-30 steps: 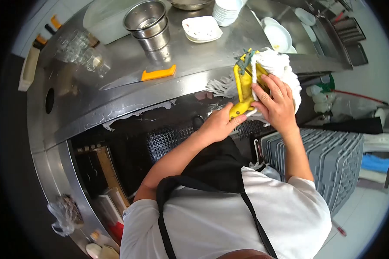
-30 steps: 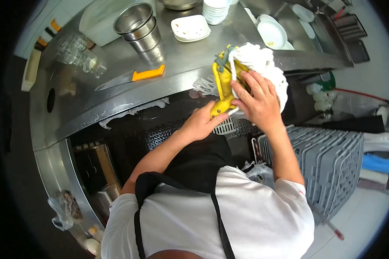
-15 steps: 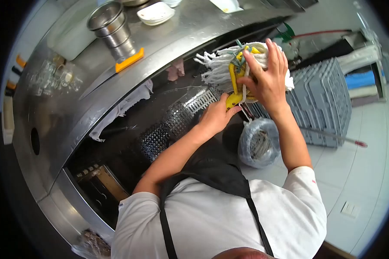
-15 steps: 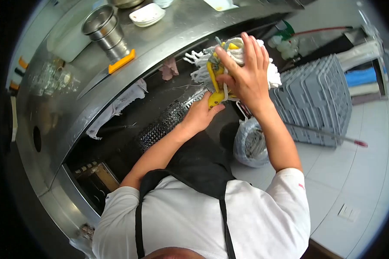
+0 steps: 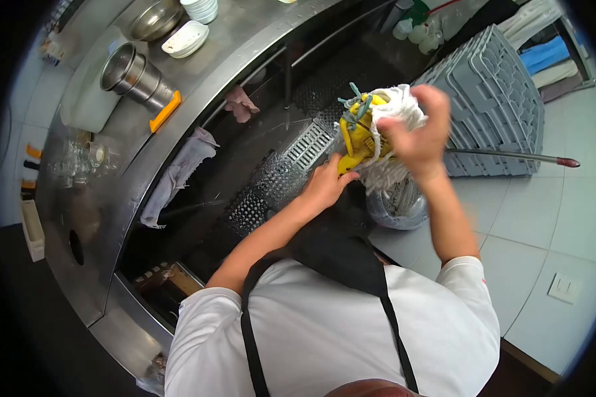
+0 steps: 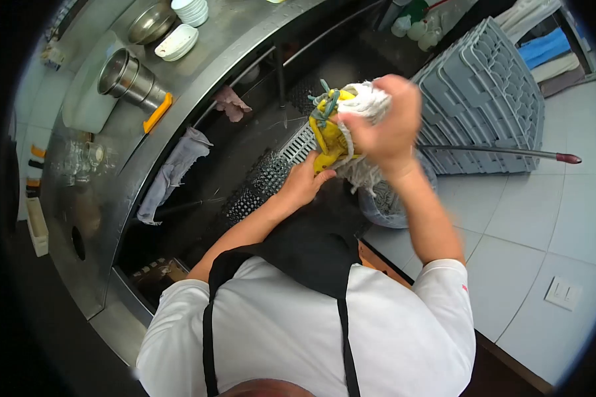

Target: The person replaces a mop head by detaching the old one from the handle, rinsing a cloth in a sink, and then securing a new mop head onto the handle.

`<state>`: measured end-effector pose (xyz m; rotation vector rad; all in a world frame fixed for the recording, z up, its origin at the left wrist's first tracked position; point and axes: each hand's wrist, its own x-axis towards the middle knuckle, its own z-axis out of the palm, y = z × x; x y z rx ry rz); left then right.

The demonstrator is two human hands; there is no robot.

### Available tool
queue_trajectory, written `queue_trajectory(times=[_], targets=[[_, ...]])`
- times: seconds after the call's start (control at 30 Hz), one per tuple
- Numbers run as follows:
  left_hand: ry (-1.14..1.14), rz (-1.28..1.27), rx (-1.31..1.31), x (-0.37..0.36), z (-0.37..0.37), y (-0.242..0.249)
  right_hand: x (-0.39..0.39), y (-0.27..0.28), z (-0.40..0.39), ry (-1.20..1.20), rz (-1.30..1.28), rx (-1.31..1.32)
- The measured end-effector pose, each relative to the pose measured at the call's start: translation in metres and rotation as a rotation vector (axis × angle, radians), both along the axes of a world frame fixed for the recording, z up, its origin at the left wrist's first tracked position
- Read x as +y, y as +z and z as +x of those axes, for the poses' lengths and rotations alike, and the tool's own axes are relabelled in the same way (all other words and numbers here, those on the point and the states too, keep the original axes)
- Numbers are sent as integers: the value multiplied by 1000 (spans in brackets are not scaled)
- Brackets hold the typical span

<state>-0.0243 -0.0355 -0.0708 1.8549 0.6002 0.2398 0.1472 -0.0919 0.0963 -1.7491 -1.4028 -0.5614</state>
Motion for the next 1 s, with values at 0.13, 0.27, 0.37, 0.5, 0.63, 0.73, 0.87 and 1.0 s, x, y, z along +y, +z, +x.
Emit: queue_trajectory(times=[0.13, 0.27, 0.37, 0.5, 0.63, 0.73, 0.87, 1.0], targets=[[-24, 27, 84, -7, 18, -7, -14, -50, -4, -118, -253, -176], [-81, -39, 127, 3, 23, -26, -39, -30, 50, 132, -446, 86], [-73, -43, 166, 9, 19, -35, -44, 15, 120, 261, -799, 303], [-181, -67, 178, 18, 14, -63, -38, -28, 228, -249, -867, -36], [-198, -73, 173, 24, 44, -69, -53, -55, 132, -380, 14, 7], [-174, -45, 146, 26, 67, -48, -80, -131, 7, -417, 57, 389], [-150, 7, 18, 41, 82, 16, -72, -197, -62, -144, -23, 1159], [-148, -9, -25, 40, 104, 51, -30, -159, -44, -6, 299, 1405]])
